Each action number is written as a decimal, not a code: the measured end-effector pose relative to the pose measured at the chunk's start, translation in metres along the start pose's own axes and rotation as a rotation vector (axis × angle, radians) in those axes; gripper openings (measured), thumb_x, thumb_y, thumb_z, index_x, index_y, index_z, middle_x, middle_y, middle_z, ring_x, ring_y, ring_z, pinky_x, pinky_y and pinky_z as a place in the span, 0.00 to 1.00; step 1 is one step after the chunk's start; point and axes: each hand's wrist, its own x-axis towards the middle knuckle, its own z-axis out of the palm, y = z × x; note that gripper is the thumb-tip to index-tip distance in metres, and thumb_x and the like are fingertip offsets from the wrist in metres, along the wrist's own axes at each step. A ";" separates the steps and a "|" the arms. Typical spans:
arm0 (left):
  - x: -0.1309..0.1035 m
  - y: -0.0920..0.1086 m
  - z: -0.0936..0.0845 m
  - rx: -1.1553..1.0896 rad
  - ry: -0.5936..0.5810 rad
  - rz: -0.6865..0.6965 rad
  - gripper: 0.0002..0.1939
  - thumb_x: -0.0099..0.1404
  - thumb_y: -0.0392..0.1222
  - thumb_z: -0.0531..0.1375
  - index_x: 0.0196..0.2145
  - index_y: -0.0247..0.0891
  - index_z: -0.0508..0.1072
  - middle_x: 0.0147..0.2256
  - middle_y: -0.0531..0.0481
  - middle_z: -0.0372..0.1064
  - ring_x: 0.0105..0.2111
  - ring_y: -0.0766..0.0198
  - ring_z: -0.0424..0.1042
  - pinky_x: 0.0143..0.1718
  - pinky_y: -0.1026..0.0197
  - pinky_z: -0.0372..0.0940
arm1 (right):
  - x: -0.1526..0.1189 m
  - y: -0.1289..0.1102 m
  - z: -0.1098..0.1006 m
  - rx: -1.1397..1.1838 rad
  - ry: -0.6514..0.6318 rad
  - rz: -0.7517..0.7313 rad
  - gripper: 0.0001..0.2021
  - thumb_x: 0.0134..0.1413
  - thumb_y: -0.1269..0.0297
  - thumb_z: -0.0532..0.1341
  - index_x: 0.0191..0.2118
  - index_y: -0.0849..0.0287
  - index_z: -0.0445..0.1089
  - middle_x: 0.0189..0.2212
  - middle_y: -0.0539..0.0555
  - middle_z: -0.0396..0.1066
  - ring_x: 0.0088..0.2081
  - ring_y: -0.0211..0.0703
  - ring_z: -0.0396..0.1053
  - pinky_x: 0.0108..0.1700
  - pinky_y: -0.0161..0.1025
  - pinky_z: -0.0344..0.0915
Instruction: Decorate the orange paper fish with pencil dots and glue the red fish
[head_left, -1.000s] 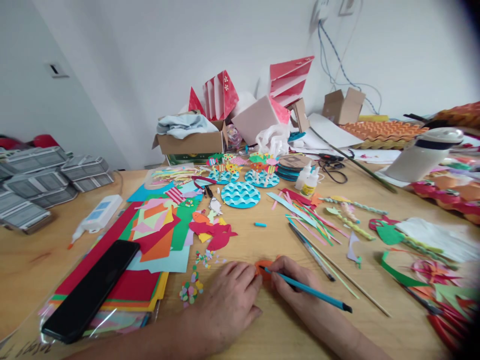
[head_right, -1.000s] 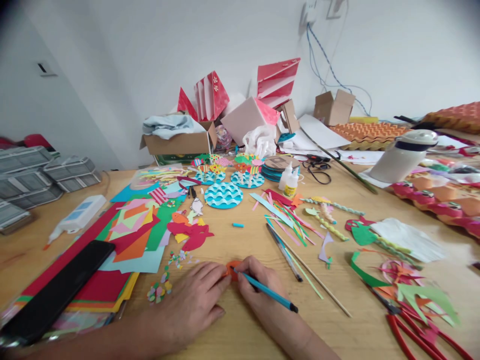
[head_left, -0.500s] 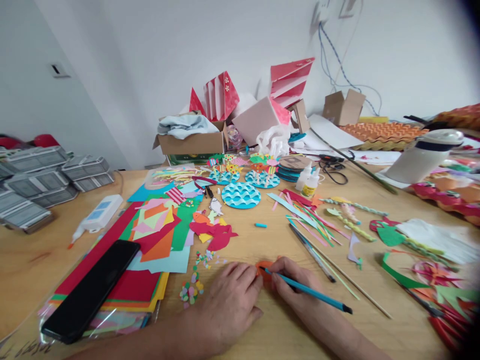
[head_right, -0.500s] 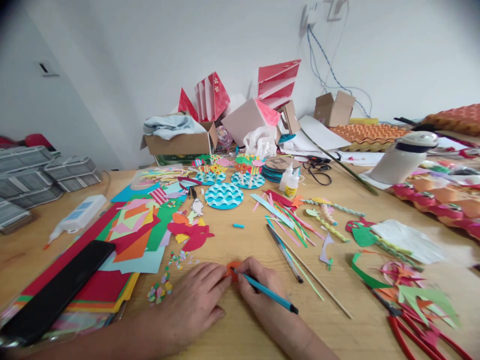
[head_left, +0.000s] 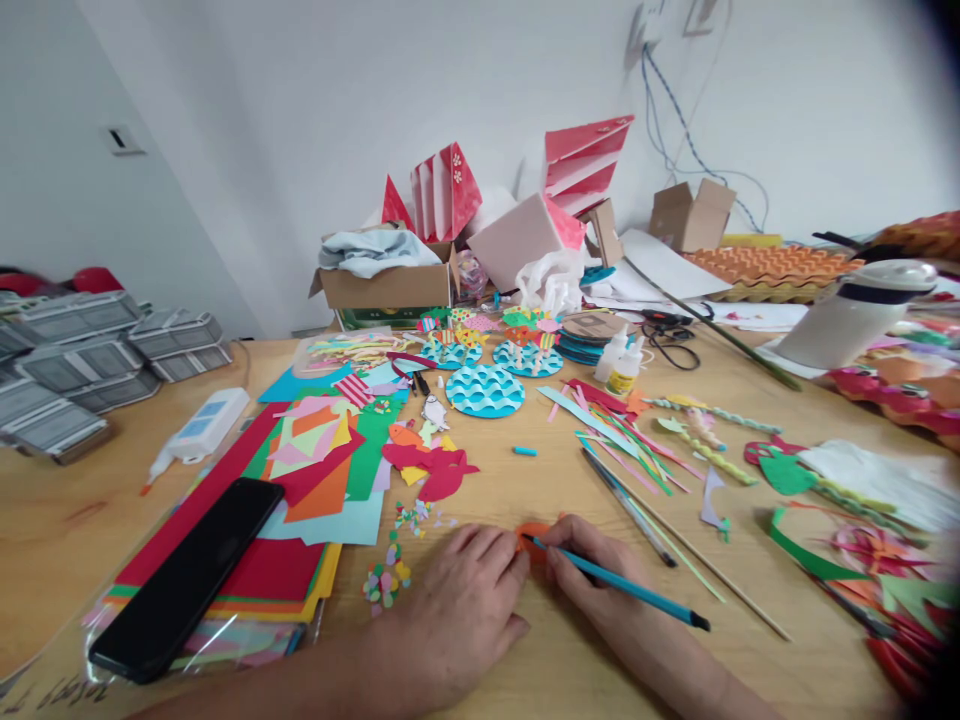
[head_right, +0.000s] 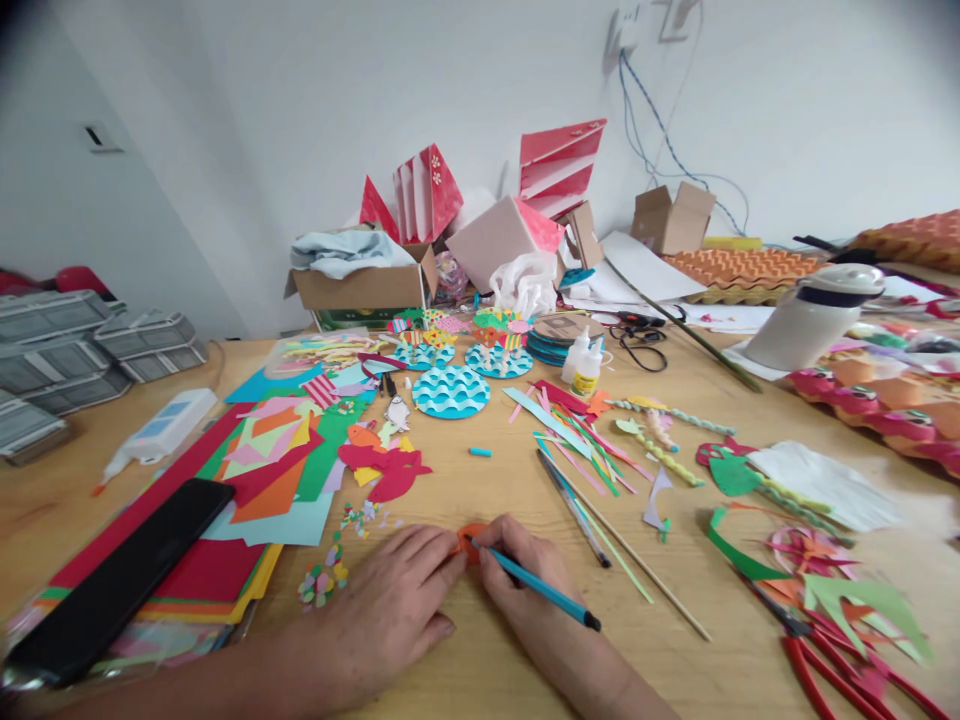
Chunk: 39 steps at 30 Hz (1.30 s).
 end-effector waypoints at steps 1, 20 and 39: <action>0.000 0.000 0.000 0.002 -0.002 0.001 0.21 0.61 0.47 0.57 0.49 0.34 0.62 0.47 0.46 0.62 0.48 0.57 0.58 0.52 0.55 0.52 | 0.000 0.000 0.000 -0.002 0.003 -0.001 0.06 0.48 0.65 0.51 0.24 0.57 0.63 0.18 0.47 0.65 0.21 0.36 0.61 0.24 0.32 0.57; -0.001 0.002 -0.005 0.014 -0.014 0.004 0.20 0.61 0.45 0.58 0.49 0.34 0.62 0.46 0.47 0.62 0.47 0.58 0.59 0.52 0.56 0.53 | -0.001 0.004 0.002 -0.047 0.008 -0.020 0.07 0.49 0.64 0.51 0.25 0.57 0.62 0.18 0.47 0.65 0.20 0.35 0.60 0.23 0.32 0.55; 0.000 0.003 -0.005 0.012 -0.012 0.003 0.20 0.60 0.44 0.58 0.49 0.33 0.63 0.46 0.47 0.62 0.47 0.57 0.58 0.52 0.56 0.54 | -0.001 0.005 0.002 -0.043 -0.012 -0.007 0.07 0.50 0.65 0.51 0.26 0.57 0.62 0.18 0.46 0.64 0.21 0.35 0.60 0.24 0.32 0.56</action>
